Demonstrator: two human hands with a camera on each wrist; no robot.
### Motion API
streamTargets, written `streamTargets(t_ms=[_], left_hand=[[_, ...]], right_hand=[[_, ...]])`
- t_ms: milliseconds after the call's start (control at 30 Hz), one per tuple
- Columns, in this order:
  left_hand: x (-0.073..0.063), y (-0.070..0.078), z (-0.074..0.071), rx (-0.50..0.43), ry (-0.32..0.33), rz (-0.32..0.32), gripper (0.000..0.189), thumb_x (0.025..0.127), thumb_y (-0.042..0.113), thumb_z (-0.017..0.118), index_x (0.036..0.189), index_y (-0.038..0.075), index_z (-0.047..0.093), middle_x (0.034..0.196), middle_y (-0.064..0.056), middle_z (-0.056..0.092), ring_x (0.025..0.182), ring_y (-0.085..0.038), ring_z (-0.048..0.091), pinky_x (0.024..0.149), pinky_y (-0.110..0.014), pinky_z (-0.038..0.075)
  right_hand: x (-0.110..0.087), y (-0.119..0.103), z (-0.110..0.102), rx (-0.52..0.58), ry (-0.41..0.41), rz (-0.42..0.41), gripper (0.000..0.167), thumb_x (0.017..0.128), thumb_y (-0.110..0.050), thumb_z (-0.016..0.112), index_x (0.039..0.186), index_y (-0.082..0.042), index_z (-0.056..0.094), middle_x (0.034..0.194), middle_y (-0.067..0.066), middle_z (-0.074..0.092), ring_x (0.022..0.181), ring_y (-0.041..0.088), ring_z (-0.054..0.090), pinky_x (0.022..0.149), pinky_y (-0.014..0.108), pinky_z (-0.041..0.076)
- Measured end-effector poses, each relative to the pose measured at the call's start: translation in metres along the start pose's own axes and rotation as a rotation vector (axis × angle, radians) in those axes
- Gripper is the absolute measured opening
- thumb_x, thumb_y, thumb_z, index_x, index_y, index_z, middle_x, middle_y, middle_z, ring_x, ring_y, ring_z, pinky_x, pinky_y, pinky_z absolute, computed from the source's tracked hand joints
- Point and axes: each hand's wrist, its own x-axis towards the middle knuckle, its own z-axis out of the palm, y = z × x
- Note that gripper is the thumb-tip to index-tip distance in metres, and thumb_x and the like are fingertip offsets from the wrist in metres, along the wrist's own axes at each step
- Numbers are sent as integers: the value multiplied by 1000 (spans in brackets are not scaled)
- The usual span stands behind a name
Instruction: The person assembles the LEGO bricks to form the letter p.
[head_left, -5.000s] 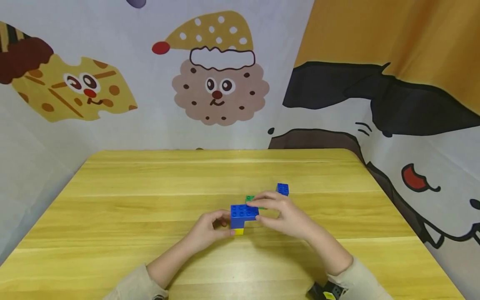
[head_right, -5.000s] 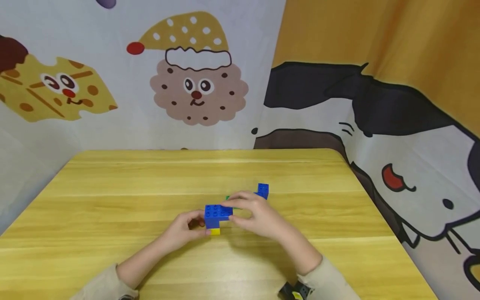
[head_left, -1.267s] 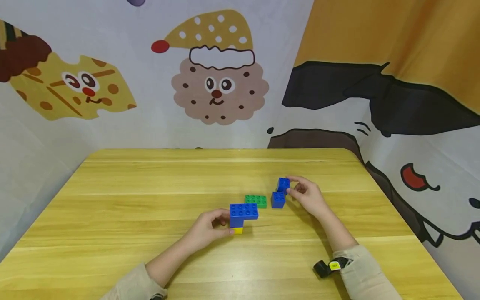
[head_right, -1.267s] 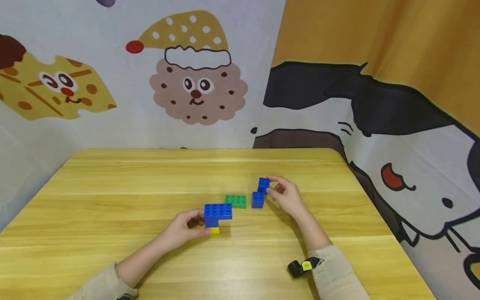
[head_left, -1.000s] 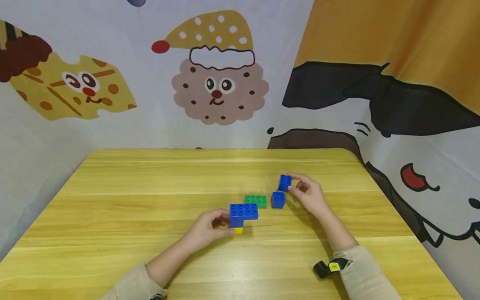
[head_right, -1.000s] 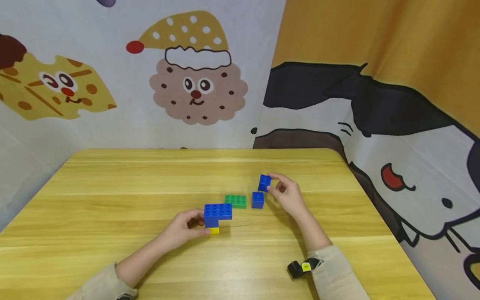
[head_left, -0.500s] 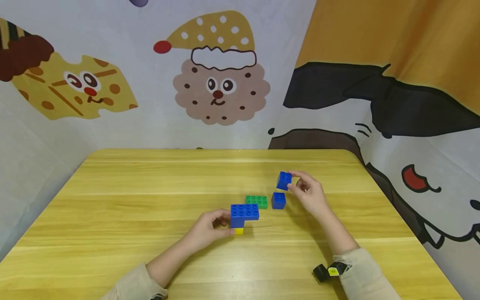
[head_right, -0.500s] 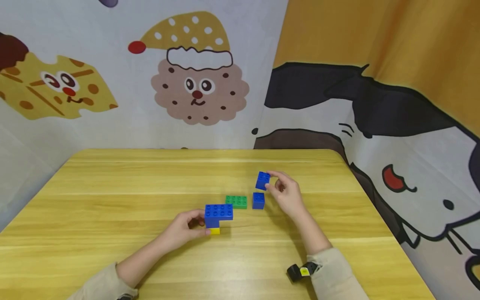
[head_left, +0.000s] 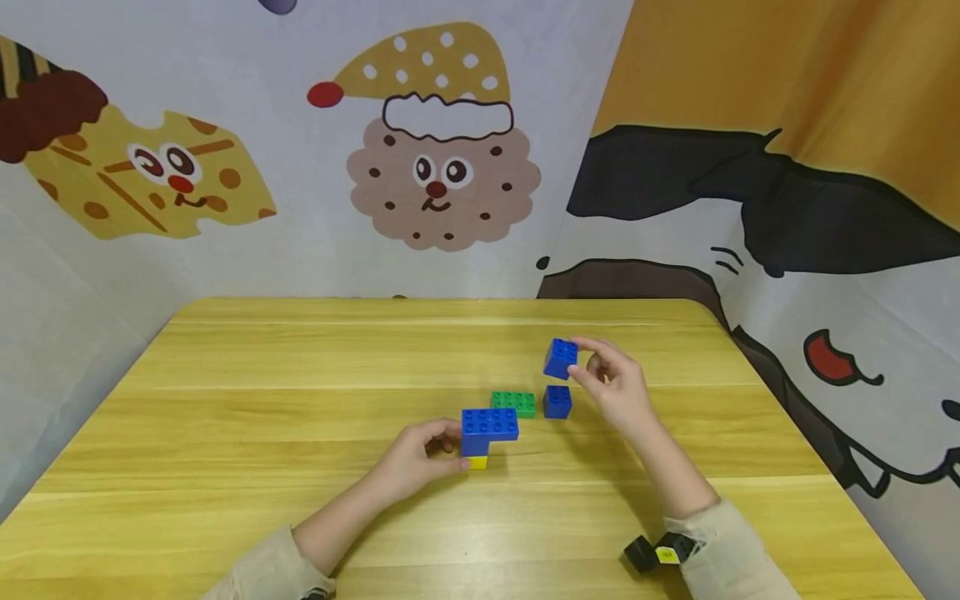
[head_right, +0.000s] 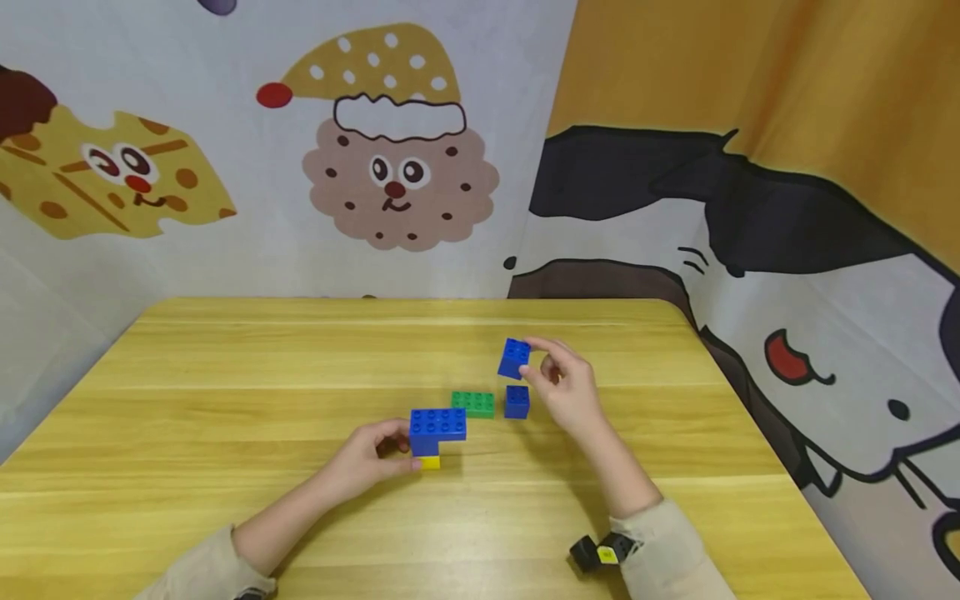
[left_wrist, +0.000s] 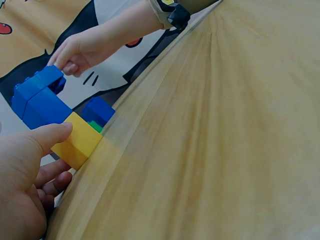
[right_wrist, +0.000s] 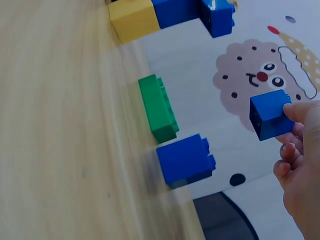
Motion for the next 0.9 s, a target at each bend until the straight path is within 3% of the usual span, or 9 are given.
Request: streamTargets(t_ms=[233, 900], left_hand=[[0, 0, 0, 7, 2, -1, 36, 87, 14, 81, 120, 4, 70, 106, -3, 71, 94, -21, 56, 82, -27, 48], [0, -2, 1, 2, 2, -2, 36, 87, 15, 81, 120, 6, 70, 107, -2, 71, 95, -22, 57, 84, -29, 49]], right_hand=[[-1, -3, 4, 50, 10, -36, 34, 87, 11, 71, 121, 7, 67, 74, 3, 50, 66, 10, 44, 58, 19, 38], [-11, -33, 18, 126, -37, -181, 39, 84, 20, 68, 121, 11, 65, 76, 6, 48, 67, 12, 43, 58, 20, 38]])
